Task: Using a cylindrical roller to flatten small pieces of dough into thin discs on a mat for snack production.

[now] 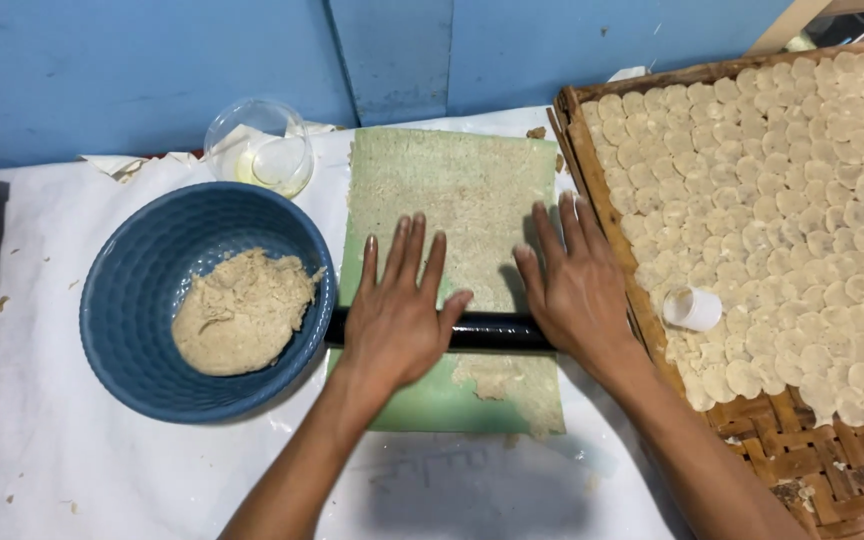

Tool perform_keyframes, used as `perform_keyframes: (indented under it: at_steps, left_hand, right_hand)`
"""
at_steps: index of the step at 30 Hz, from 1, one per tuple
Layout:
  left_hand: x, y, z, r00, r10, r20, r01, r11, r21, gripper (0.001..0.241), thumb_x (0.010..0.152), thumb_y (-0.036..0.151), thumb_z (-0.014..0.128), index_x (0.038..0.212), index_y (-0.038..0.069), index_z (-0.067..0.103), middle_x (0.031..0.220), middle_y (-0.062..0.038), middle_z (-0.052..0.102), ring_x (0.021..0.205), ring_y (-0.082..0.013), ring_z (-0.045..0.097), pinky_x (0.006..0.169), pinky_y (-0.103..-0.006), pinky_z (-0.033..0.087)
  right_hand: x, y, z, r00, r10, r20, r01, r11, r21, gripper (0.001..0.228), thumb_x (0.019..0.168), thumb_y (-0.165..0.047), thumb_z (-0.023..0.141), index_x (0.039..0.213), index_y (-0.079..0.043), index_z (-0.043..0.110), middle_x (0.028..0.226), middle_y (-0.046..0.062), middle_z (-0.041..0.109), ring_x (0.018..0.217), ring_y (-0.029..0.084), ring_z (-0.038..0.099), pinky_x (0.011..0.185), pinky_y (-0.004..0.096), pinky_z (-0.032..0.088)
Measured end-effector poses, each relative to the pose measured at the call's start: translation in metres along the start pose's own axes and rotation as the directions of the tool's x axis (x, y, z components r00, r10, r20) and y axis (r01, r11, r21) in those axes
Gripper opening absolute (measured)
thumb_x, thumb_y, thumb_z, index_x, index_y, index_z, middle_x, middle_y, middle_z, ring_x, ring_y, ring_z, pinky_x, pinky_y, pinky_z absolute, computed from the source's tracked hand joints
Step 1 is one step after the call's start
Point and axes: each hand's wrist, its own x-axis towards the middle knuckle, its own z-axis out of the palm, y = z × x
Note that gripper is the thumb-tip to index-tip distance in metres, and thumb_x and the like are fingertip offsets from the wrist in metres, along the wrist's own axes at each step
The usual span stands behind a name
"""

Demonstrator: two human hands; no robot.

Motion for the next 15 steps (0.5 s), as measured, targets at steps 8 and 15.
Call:
perform_keyframes:
  at_steps: [8, 15]
  left_hand:
    - [0.024, -0.006, -0.007, 0.995, -0.069, 0.072, 0.074, 0.995, -0.069, 0.076, 0.107, 0.053, 0.034, 0.157, -0.005, 0.033, 0.164, -0.033, 0.022, 0.156, -0.0439, 0.015, 0.122, -0.0612, 0.009]
    - [-0.045, 0.015, 0.012, 0.976, 0.056, -0.212, -0.053, 0.998, 0.019, 0.064, 0.108, 0.040, 0.040, 0.148, -0.009, 0.046, 0.149, -0.033, 0.049, 0.147, -0.0421, 0.040, 0.121, -0.0592, 0.019]
  right_hand:
    - [0.016, 0.010, 0.012, 0.997, 0.031, -0.077, -0.028, 0.999, 0.035, 0.050, 0.110, -0.038, 0.047, 0.143, -0.005, 0.063, 0.140, 0.026, 0.061, 0.139, 0.040, 0.050, 0.109, 0.048, 0.044]
    - [-0.040, -0.023, -0.032, 0.947, 0.072, 0.312, -0.084, 0.996, 0.026, 0.069, 0.106, -0.055, 0.019, 0.156, -0.015, 0.046, 0.158, 0.025, 0.043, 0.152, 0.040, 0.031, 0.119, 0.052, 0.029]
